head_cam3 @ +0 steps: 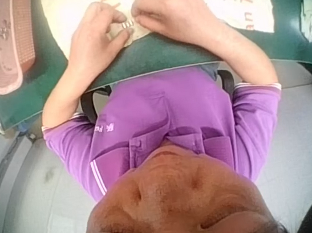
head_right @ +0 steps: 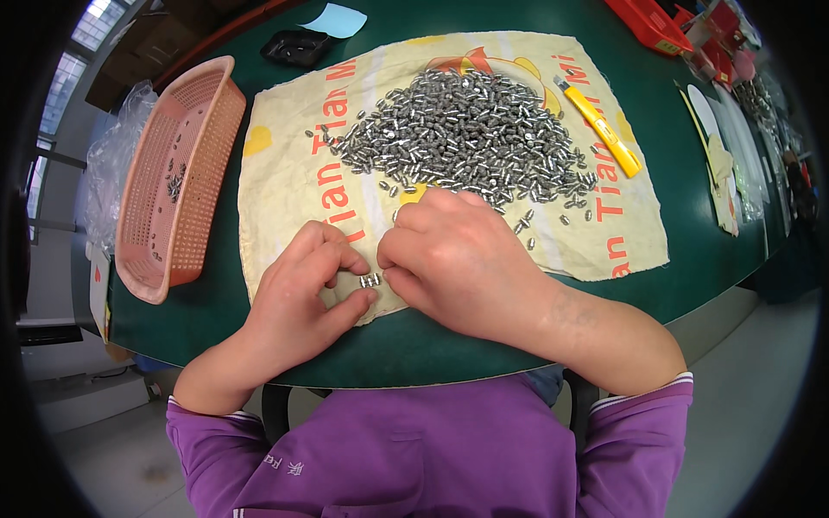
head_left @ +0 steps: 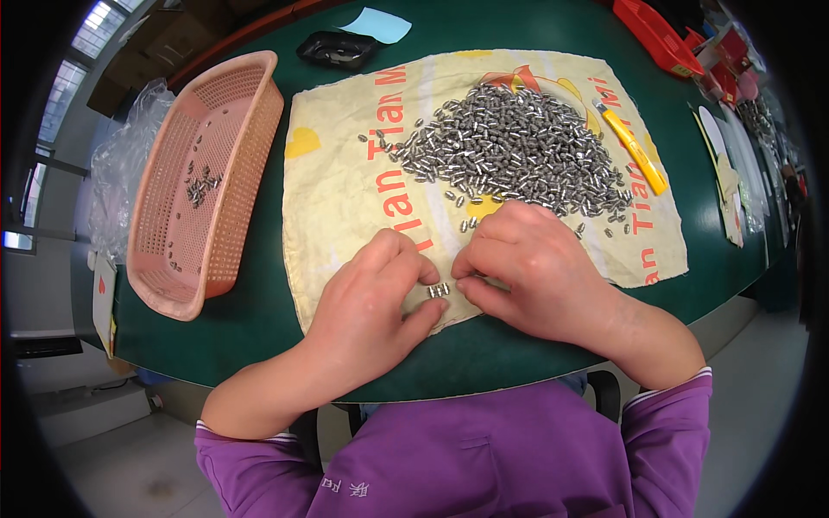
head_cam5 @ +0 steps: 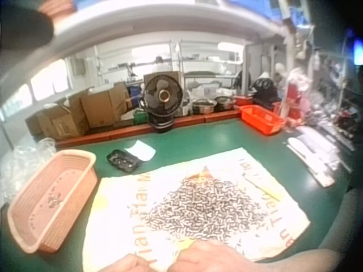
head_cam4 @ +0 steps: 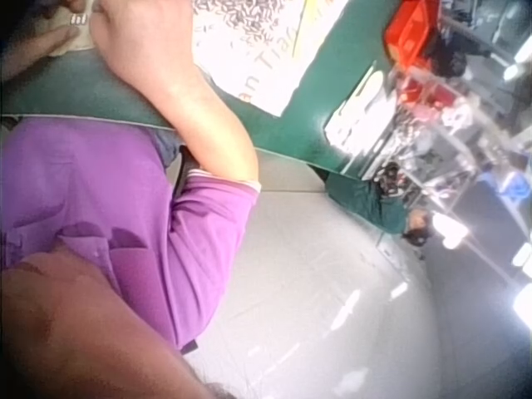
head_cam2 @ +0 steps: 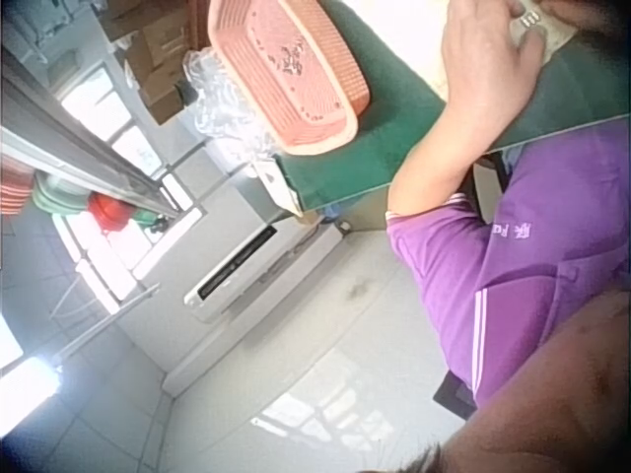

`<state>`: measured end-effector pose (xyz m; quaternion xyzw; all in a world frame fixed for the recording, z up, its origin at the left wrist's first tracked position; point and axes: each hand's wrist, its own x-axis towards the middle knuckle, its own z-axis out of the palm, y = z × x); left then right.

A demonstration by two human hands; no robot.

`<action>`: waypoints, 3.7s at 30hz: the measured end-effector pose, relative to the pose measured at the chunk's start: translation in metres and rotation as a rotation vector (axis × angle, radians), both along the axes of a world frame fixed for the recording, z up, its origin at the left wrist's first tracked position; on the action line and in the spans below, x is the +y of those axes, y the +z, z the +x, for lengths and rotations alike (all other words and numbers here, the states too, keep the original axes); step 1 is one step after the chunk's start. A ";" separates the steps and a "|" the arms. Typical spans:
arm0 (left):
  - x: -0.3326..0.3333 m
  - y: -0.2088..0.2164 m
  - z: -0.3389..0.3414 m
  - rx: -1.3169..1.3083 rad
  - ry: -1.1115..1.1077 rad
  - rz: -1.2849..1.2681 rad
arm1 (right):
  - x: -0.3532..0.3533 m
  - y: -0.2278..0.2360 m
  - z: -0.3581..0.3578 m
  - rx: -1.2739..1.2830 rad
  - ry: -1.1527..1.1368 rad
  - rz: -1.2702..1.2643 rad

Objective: Manually assembling small metal components by inserting pins into circular bases at a workbench.

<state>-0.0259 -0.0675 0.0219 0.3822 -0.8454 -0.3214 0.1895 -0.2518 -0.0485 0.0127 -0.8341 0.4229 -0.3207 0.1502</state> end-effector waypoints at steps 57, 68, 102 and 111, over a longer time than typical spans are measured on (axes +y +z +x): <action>-0.023 -0.004 0.008 0.757 0.170 0.877 | -0.002 0.026 -0.005 -0.145 0.021 0.274; -0.019 -0.001 0.005 0.751 0.147 0.761 | 0.004 0.028 0.000 -0.106 -0.034 0.281; -0.021 -0.002 0.011 0.728 0.111 0.822 | -0.027 0.037 -0.049 0.004 -0.558 -0.078; -0.019 0.030 0.012 0.173 0.149 0.193 | -0.052 0.023 -0.124 0.443 -1.012 0.132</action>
